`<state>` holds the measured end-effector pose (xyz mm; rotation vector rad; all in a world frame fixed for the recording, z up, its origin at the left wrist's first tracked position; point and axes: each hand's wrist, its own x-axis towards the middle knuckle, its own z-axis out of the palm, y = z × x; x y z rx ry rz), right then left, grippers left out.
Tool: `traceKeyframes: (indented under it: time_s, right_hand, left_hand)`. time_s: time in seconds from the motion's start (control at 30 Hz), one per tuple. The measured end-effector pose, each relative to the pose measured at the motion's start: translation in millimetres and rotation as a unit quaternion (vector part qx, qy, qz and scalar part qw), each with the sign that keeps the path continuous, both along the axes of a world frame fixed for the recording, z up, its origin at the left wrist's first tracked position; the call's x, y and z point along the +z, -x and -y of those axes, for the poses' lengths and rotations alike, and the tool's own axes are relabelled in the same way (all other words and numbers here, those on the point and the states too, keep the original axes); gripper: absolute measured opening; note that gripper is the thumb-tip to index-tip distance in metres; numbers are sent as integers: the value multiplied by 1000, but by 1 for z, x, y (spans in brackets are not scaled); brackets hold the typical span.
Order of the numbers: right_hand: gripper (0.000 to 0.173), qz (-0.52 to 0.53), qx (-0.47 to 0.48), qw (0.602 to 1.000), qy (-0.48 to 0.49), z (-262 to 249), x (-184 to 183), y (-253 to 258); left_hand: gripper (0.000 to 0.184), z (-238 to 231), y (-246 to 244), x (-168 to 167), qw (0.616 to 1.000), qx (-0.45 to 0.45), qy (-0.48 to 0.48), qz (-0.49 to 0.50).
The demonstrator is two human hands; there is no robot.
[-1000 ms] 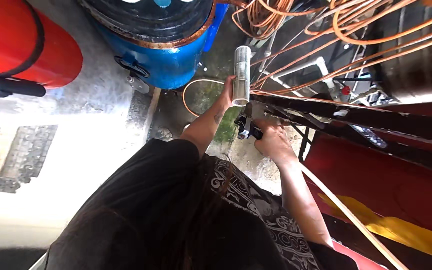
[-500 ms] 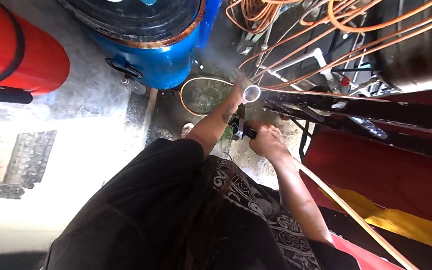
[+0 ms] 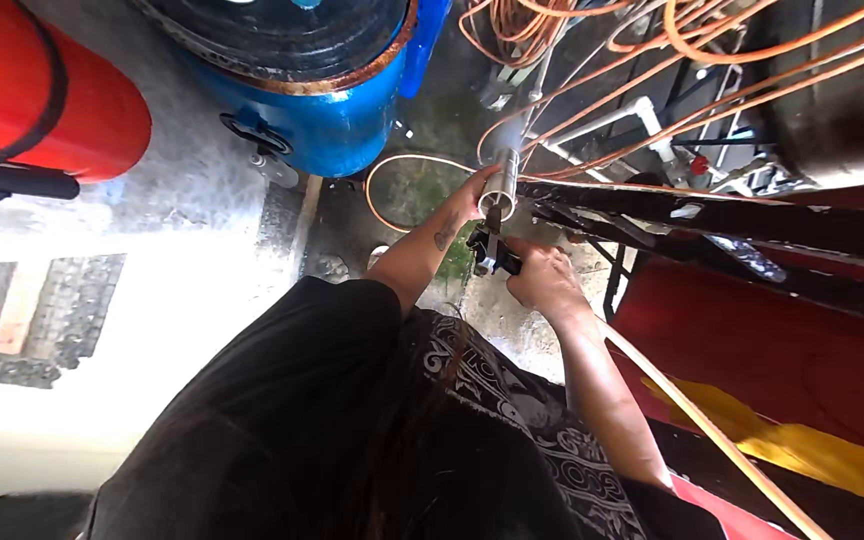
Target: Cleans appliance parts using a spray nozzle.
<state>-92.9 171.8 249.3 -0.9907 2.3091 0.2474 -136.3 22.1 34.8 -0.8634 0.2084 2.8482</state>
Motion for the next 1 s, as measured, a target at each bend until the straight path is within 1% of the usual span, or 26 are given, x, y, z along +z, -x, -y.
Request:
traceKeyframes:
  time_s: [0.2, 0.3, 0.47, 0.57, 0.63, 0.7, 0.77, 0.83, 0.93, 1.0]
  right_hand:
    - [59, -4, 1, 1000, -2, 2, -1, 0]
    - [58, -5, 1, 1000, -2, 3, 1, -1]
    - [58, 5, 5, 1000, 18, 2, 4, -1]
    - [60, 3, -1, 999, 43, 2, 10, -2]
    - [59, -5, -4, 998, 59, 2, 11, -1]
    - [59, -3, -11, 999, 53, 4, 12, 0]
    - [60, 6, -12, 999, 50, 3, 14, -1]
    - [60, 4, -12, 998, 59, 1, 16, 0]
    - [58, -9, -8, 998, 68, 1, 16, 2]
    - [57, -10, -4, 997, 73, 2, 18, 1]
  left_hand:
    - [39, 0, -6, 11, 1000, 27, -4, -5]
    - [44, -1, -8, 10, 1000, 22, 5, -13]
    - [55, 1, -7, -5, 998, 0, 26, -50]
    - [55, 4, -13, -2, 994, -14, 109, -21]
    - [63, 5, -19, 7, 981, -20, 189, 32]
    - [73, 3, -18, 8, 965, -34, 255, 51]
    - [77, -3, -15, 3, 947, -41, 314, 61]
    - [73, -8, -13, -1, 921, -38, 384, 52]
    - [65, -11, -7, -15, 885, -6, 464, 38]
    - [60, -8, -14, -14, 853, -13, 521, 12]
